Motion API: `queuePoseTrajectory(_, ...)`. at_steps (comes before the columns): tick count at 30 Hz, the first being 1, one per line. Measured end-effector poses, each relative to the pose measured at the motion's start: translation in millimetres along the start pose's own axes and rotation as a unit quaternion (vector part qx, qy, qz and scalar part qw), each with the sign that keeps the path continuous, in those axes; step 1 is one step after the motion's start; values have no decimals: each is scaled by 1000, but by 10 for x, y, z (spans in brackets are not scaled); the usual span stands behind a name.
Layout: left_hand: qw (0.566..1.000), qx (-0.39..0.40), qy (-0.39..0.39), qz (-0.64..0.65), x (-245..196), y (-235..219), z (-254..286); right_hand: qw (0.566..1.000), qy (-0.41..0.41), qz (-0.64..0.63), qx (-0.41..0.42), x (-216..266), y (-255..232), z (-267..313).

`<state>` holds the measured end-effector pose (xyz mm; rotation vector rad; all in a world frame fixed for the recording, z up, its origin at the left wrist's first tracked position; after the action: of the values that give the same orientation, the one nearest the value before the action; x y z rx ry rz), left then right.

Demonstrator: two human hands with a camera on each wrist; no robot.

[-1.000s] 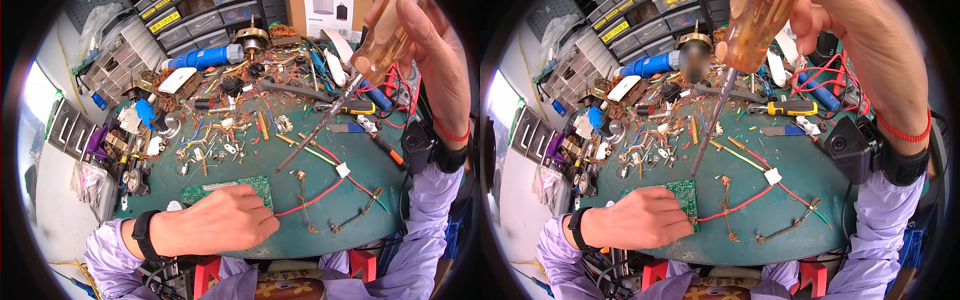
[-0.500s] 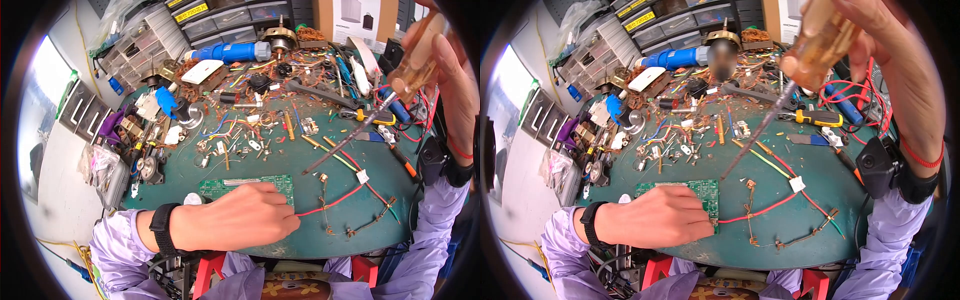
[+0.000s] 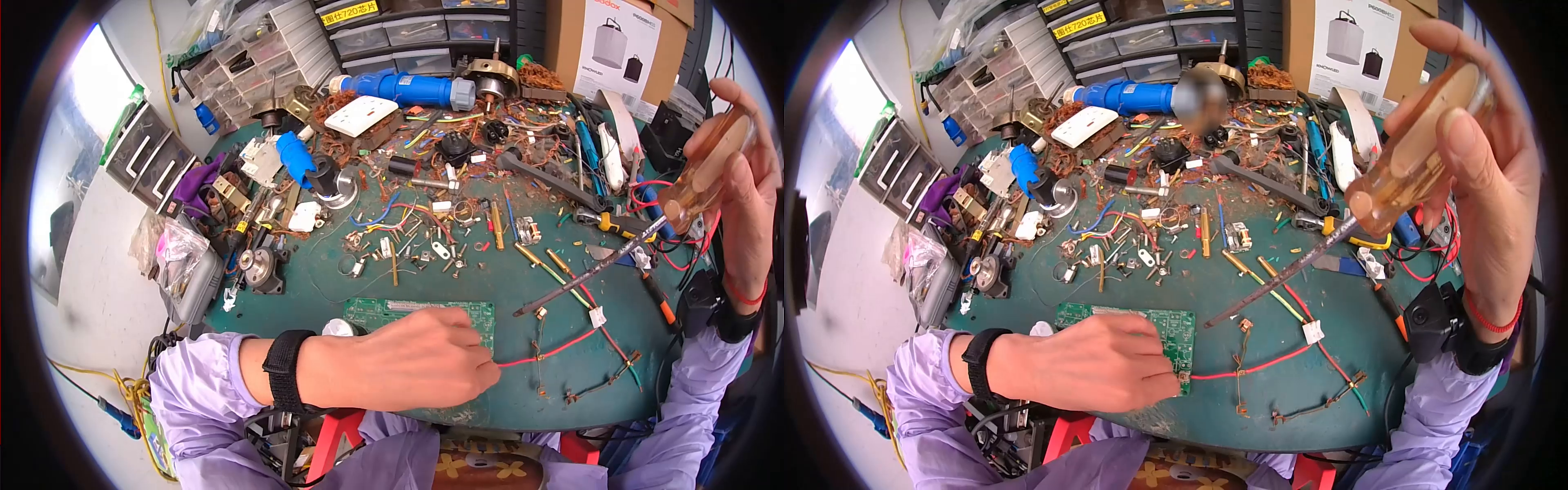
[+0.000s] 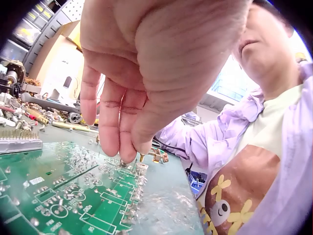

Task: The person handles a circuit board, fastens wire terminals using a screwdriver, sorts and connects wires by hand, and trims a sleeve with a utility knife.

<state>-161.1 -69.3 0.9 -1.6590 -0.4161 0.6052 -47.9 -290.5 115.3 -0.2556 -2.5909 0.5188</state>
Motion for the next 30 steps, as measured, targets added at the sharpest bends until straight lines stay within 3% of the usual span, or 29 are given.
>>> queuePoseTrajectory(10,998,49,-26,-7,28,65,-7,1000,10,3,6,-91,28,9)
queuePoseTrajectory(13,999,10,-34,14,70,-7,-14,999,36,-9,29,-31,69,3)
queuePoseTrajectory(15,993,40,-109,-35,172,-88,-45,999,17,-31,3,-42,98,20)
queuePoseTrajectory(19,986,39,-163,-16,257,-128,-42,998,34,-47,21,-31,202,91)
queuePoseTrajectory(22,981,66,-178,-38,277,-94,-33,997,33,-68,31,-11,260,99)
queuePoseTrajectory(23,981,67,-178,-37,280,-95,-28,994,40,-57,83,-23,297,120)
queuePoseTrajectory(30,974,109,-193,-43,300,-65,-11,983,80,-141,85,29,542,225)
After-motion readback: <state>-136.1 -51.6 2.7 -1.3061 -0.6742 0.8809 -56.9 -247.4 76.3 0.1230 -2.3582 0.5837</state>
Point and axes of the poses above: each hand's wrist, its own z-axis away from the middle knuckle, its own y-axis out of the palm, x = y × z, the point moved 6 cm from there along -z, towards the middle knuckle, and after that the axes turned 15 degrees about -y, right-handed, at the moved point
